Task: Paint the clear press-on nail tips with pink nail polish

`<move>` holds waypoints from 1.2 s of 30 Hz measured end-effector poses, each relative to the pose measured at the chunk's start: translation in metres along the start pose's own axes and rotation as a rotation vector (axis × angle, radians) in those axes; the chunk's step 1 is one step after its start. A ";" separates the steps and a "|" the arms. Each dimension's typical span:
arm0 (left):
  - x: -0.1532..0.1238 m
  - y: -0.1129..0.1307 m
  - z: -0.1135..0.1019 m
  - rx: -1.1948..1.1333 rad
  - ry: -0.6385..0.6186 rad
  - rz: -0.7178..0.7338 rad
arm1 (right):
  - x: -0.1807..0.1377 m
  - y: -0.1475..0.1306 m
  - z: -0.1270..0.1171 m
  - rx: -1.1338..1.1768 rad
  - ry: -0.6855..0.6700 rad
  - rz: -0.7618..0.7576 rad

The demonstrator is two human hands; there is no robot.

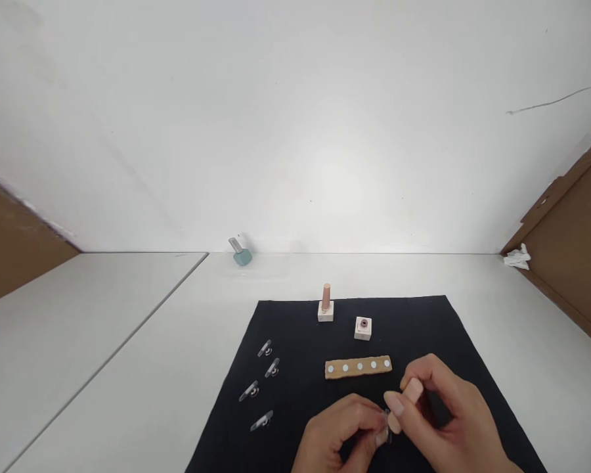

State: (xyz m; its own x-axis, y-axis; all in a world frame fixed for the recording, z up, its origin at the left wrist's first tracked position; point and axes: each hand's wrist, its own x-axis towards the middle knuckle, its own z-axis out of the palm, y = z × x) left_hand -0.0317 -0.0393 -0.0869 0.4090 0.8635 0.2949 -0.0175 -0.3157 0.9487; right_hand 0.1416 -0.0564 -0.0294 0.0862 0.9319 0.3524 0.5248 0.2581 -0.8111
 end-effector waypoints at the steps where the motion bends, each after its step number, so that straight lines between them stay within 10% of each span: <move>1: 0.000 0.000 0.000 0.002 -0.001 0.002 | 0.001 0.000 0.000 -0.006 0.014 0.010; 27: -0.002 -0.001 -0.001 0.076 -0.038 0.086 | 0.007 0.000 -0.009 -0.037 0.037 0.081; 33: -0.001 -0.001 -0.001 0.058 -0.055 0.048 | 0.010 0.002 -0.010 -0.001 -0.148 0.053; 36: -0.001 0.000 -0.001 0.058 -0.035 0.008 | 0.010 0.000 -0.010 -0.006 -0.009 0.101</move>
State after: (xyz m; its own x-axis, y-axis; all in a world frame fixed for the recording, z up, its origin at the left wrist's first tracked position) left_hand -0.0329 -0.0397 -0.0872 0.4409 0.8468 0.2976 0.0315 -0.3460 0.9377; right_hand 0.1506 -0.0499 -0.0217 0.1311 0.9555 0.2644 0.5190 0.1611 -0.8394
